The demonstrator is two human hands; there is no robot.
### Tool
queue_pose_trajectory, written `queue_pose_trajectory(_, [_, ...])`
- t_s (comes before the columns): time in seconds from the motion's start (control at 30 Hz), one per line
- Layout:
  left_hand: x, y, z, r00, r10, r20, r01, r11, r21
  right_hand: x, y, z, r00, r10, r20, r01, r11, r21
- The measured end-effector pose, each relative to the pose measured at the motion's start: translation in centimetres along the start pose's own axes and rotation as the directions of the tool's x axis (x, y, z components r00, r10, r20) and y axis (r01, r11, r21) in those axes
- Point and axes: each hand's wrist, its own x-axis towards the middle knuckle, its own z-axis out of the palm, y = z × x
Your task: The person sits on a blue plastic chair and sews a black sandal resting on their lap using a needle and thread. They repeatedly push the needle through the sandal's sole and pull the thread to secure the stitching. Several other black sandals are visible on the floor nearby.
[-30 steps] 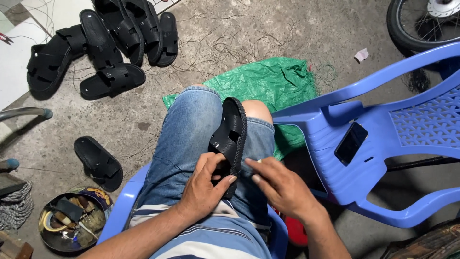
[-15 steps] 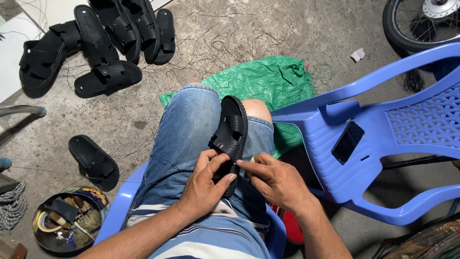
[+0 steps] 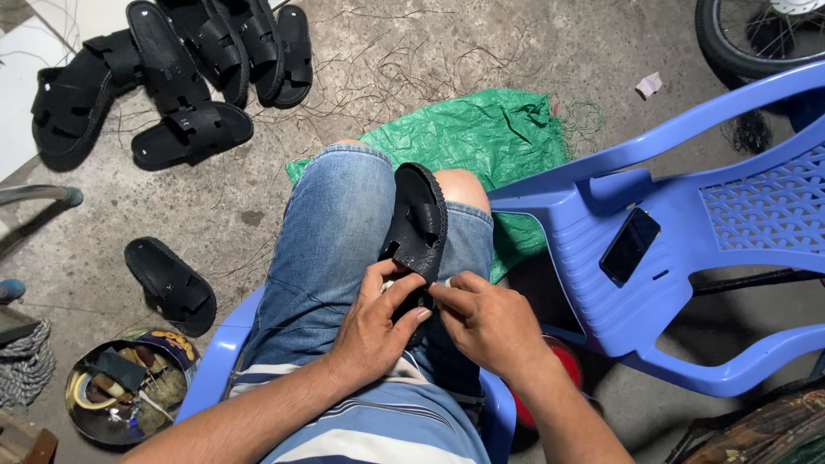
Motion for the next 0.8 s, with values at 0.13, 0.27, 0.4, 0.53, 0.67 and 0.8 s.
queue_pose_trajectory(0.13, [0.1,0.7,-0.8,0.999,0.015,0.038,-0.015,1.000,-0.004,0.1,-0.3,0.3,0.968,-0.054,-0.247,0.067,0.997,0.047])
queue_pose_trajectory(0.27, [-0.4,1.9,-2.9,0.984,-0.158,0.084,0.154,0.987,0.053,0.1,-0.2,-1.3,0.999,-0.020,-0.039,0.021,0.999,0.044])
queue_pose_trajectory(0.4, [-0.2,0.8,-5.2,0.972,-0.151,0.179,0.071,0.919,0.387,0.3,0.1,-1.9,0.999,-0.041,-0.011,0.041,0.999,0.023])
queue_pose_trajectory(0.53, [1.2,3.1,-8.2,0.814,-0.360,0.455,0.003,0.787,0.617,0.7,0.1,-2.3,0.996,-0.011,0.091,0.005,0.997,0.072])
queue_pose_trajectory(0.67, [1.8,5.1,-8.9,0.863,-0.160,0.478,0.181,0.984,0.003,0.7,0.5,-2.2,0.996,-0.072,0.059,0.062,0.985,0.160])
queue_pose_trajectory(0.8, [1.6,2.0,-4.8,0.922,-0.124,0.366,0.324,0.764,-0.559,0.8,0.4,-2.4,0.996,-0.055,0.064,0.041,0.978,0.203])
